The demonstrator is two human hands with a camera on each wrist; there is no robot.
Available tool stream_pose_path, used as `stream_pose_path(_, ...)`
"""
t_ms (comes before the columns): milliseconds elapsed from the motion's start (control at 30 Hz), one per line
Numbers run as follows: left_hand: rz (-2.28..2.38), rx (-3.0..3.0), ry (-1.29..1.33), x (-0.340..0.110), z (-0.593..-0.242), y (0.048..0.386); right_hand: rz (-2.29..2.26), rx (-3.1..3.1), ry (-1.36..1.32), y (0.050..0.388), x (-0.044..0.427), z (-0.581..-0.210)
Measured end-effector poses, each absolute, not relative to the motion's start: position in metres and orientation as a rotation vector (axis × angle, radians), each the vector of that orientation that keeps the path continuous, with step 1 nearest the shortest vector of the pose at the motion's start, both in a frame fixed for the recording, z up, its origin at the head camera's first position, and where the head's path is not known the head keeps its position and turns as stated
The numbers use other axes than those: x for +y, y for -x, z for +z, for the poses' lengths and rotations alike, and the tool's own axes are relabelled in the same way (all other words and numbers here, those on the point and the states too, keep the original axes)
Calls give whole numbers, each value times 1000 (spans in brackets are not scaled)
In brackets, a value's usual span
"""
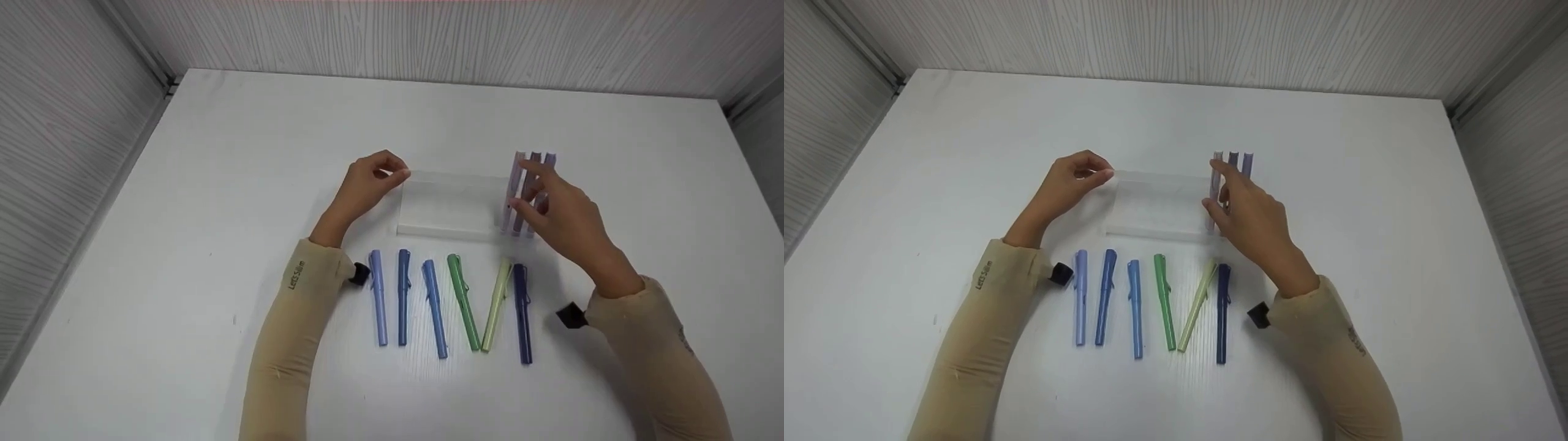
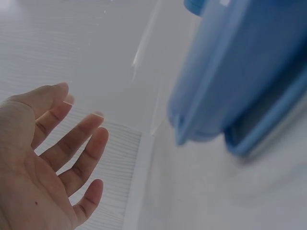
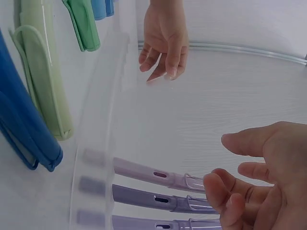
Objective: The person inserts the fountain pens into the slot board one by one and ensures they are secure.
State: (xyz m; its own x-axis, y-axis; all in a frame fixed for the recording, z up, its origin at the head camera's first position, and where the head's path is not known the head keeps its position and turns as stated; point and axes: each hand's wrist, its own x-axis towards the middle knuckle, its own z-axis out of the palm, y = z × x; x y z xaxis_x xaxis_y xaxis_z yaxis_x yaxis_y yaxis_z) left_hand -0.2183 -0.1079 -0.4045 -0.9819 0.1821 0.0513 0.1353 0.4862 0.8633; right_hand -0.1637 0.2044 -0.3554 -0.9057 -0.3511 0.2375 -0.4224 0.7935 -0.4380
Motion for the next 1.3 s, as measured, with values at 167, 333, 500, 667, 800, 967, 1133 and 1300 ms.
stream_pose_path(167, 1532, 2671, -269, -108, -405, 217, 798, -2884, -647, 159, 212, -357)
stream_pose_path(333, 1546, 2673, -302, -106, -404, 220, 920, -2910, -668, 151, 220, -356)
stream_pose_path(500, 1533, 2676, -282, -106, -405, 220, 1067, -3009, -665, 144, 223, -356)
stream_pose_path(667, 1543, 2674, -286, -105, -404, 219, 1137, -3122, -640, 137, 230, -359)
stream_pose_path(800, 1547, 2669, -296, -105, -402, 220, 1127, -3161, -645, 133, 235, -363)
stream_pose_path(967, 1540, 2674, -295, -106, -402, 219, 1105, -3183, -652, 129, 238, -367)
stream_pose_path(1133, 1548, 2688, -313, -105, -402, 220, 1083, -3203, -670, 125, 240, -372)
stream_pose_path(1300, 1527, 2682, -297, -105, -400, 219, 1089, -3230, -683, 122, 244, -377)
